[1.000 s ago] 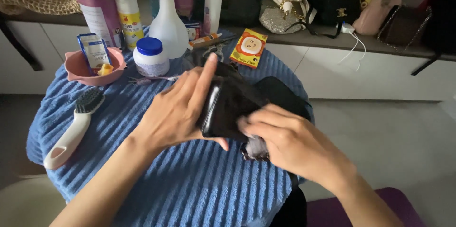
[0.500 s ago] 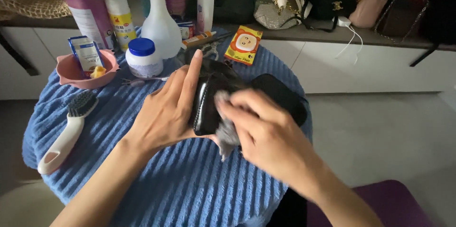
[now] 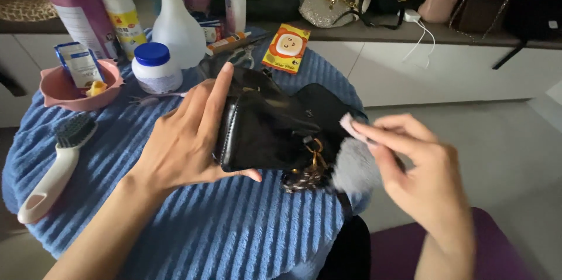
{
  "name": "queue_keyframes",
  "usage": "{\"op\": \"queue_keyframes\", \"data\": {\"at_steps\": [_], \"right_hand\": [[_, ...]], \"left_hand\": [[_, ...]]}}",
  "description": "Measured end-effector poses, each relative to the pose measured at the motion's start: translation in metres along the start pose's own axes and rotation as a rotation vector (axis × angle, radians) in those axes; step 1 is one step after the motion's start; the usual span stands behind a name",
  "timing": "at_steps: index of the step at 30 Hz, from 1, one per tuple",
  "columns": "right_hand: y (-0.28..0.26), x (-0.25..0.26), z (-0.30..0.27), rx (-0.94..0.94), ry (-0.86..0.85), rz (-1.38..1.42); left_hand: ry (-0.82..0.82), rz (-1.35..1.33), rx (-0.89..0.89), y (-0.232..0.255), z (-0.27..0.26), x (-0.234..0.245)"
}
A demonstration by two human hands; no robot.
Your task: Cleaning the interior and exterior of a black leather handbag and its strap using a cloth.
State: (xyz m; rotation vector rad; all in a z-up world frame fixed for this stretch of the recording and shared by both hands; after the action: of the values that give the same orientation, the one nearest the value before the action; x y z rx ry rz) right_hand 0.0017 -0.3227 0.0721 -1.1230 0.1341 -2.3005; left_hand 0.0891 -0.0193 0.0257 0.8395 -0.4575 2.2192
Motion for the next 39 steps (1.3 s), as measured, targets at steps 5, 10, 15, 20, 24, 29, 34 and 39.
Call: {"op": "queue_keyframes", "data": {"at_steps": [5,10,15,20,24,29,34,39], "right_hand": [[-0.043,-0.050,-0.003,0.265,0.072,0.092],[-0.055,-0.074,-0.022,0.262,-0.013,-0.204],[-0.041,-0.058,-0.025,-0.041,-0.450,-0.334],[-0.089,-0.050,-0.018,0.248,-0.046,-0.128],[-0.078,-0.082,-0.023,0.375,-0.054,-0.301],[-0.037,-0.080,-0.039,0.209,-0.303,-0.448],[-0.027,-0.015,-0.022,-0.113,-0.591,-0.035],[0.009,0.007,-0.012,-0.046,-0.124,0.123]], "left_hand": [[-0.001,0.060,-0.003,0.002,0.000,0.000],[-0.034,0.129,-0.075,0.002,0.002,0.003],[-0.028,0.097,-0.119,0.010,0.003,0.003],[-0.029,0.112,-0.087,0.006,0.000,0.001],[-0.035,0.150,-0.076,0.005,0.001,0.003],[-0.010,0.093,-0.145,0.007,0.004,0.004],[-0.031,0.049,-0.122,0.006,0.005,0.009],[-0.187,0.076,-0.062,0.006,-0.003,0.016]]}}
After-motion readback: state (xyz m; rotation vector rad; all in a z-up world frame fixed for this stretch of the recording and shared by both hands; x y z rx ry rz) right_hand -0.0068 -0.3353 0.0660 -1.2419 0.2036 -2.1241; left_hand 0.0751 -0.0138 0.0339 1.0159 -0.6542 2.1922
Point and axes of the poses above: each hand's wrist, its own z-axis towards the middle knuckle, its own x-axis out of the back of the hand, y = z × x, the point moved 2 cm from there along z, towards the middle knuckle, and after that the axes turned 1 degree about -z, right-handed, at the moved point
